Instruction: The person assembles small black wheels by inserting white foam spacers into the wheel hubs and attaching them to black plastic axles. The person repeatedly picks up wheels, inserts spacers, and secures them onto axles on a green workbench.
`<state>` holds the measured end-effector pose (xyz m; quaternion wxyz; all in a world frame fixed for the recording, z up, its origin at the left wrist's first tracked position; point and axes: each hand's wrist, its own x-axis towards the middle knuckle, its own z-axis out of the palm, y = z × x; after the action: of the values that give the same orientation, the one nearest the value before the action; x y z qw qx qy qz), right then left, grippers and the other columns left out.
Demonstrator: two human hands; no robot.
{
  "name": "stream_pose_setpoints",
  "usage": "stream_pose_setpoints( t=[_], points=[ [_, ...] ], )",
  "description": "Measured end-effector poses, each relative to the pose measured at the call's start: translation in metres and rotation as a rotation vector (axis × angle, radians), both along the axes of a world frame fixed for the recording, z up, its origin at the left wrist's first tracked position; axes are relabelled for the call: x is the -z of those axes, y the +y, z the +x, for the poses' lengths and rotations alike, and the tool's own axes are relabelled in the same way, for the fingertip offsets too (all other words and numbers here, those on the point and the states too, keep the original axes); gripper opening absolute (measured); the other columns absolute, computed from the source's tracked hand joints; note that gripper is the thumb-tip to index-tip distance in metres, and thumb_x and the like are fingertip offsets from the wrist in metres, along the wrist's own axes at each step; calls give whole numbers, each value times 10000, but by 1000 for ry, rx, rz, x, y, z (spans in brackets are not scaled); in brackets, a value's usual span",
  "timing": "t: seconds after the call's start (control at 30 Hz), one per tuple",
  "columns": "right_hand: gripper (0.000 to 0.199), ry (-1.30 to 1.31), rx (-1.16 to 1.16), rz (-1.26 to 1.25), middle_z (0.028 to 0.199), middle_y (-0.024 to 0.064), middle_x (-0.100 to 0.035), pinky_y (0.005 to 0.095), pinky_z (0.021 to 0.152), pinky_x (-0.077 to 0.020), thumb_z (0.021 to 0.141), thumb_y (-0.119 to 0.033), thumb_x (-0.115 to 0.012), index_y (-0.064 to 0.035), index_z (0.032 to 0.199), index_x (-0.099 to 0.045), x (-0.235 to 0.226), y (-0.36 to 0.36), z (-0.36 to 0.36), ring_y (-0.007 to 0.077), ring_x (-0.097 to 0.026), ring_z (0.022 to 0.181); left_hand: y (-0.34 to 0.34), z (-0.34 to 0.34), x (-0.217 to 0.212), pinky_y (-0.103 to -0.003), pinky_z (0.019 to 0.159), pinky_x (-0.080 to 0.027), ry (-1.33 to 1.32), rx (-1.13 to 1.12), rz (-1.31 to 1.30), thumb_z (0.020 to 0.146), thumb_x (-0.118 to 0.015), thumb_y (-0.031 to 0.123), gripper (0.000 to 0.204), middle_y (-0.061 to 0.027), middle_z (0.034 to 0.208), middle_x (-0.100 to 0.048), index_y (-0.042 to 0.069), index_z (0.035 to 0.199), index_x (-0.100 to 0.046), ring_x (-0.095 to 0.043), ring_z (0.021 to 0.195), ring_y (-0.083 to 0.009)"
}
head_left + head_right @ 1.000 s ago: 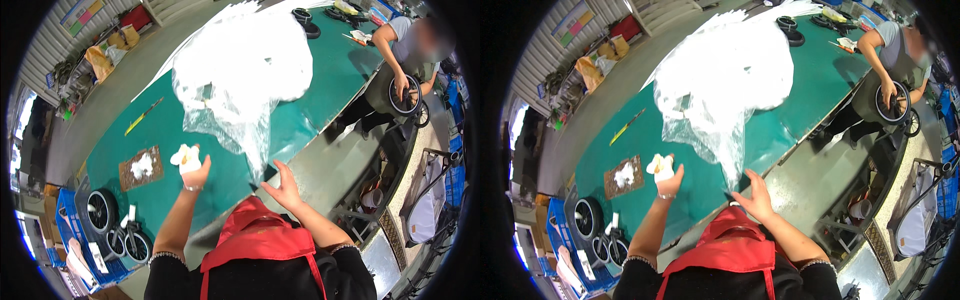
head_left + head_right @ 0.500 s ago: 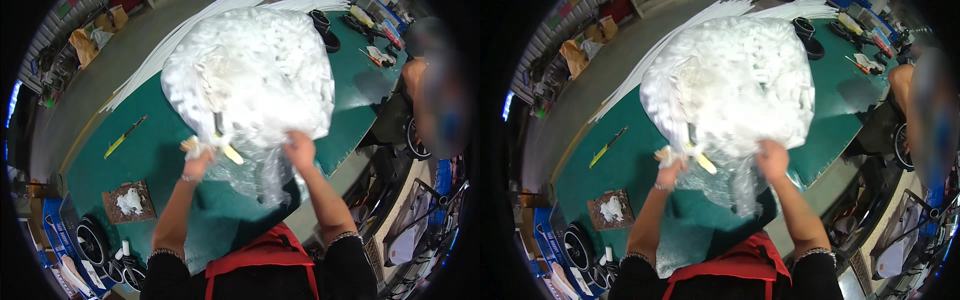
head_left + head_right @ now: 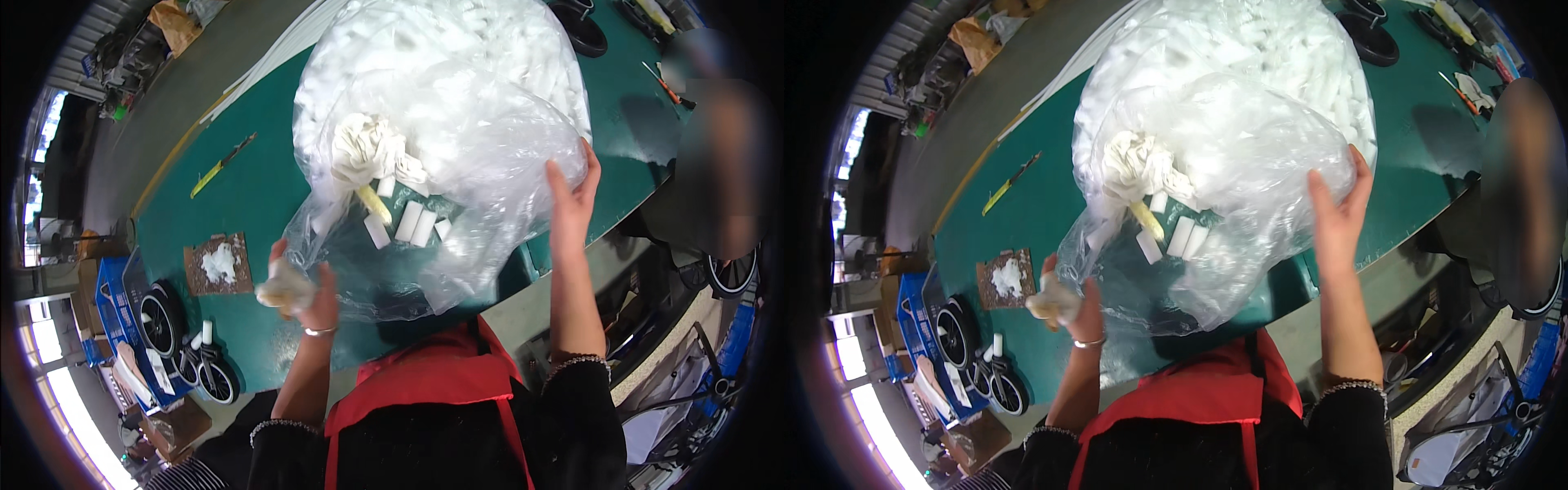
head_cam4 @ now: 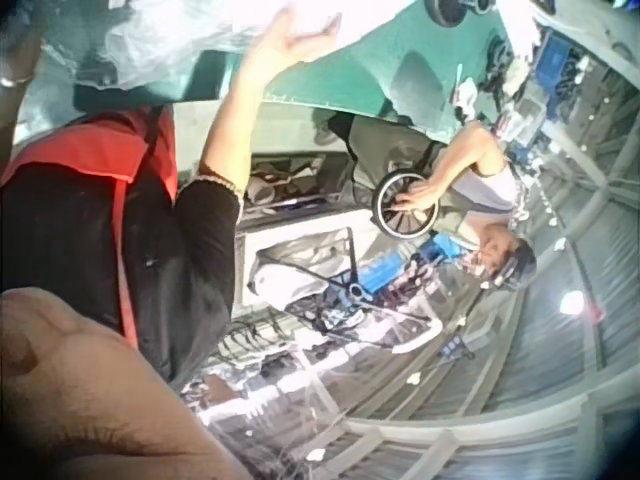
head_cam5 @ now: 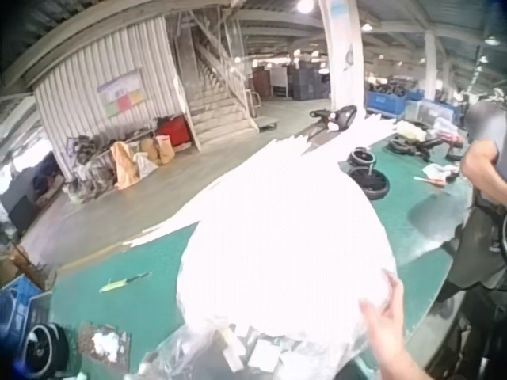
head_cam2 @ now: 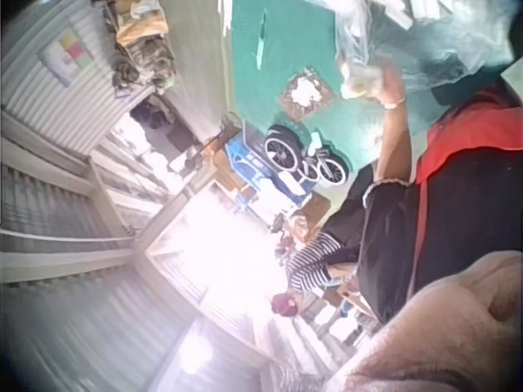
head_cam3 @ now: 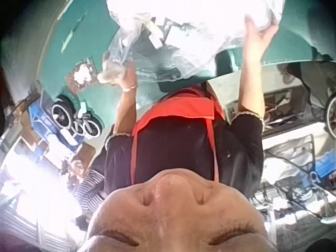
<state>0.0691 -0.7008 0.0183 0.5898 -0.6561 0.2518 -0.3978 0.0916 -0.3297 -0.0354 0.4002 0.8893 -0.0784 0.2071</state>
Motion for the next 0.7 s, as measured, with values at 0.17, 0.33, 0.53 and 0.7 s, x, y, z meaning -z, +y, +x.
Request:
stream_pose_setpoints(
  t=[0.17,0.33,0.53,0.7],
  points=[
    [619,164,-540,-1142,1399,187,-413,536,1110,-208,769,-222,-710,-128,1339,-490,16,45,-63,342,-355,1307,-100,19,-13,-476,1063,-333,-53,465,640,754,-684,335,644,-134,1396,-480,13,1288,-524,-330,1380,-349],
    [605,461,-859,-1189,1321,177,-443,589,1110,-159,724,-290,-742,-196,1285,-535,81,55,-71,394,-370,1260,-111,122,39,-386,1115,-326,-104,308,847,739,-682,345,700,-175,1412,-453,41,1341,-493,-398,1327,-340],
    [453,572,-42,-918,1049,188,-527,524,969,-336,724,-315,-768,-26,1010,-568,93,-20,-5,390,-447,1086,-99,146,11,-371,960,-455,250,50,556,830,-647,290,492,-142,1217,-635,43,1252,-592,-600,1113,-295],
    [353,347,-342,-824,1014,167,-586,436,897,-418,747,-218,-760,-30,1015,-627,51,-40,-38,366,-513,1003,2,66,-41,-371,1010,-445,828,280,-819,761,-715,71,611,-139,1257,-602,-41,1321,-498,-583,1155,-255]
  ],
)
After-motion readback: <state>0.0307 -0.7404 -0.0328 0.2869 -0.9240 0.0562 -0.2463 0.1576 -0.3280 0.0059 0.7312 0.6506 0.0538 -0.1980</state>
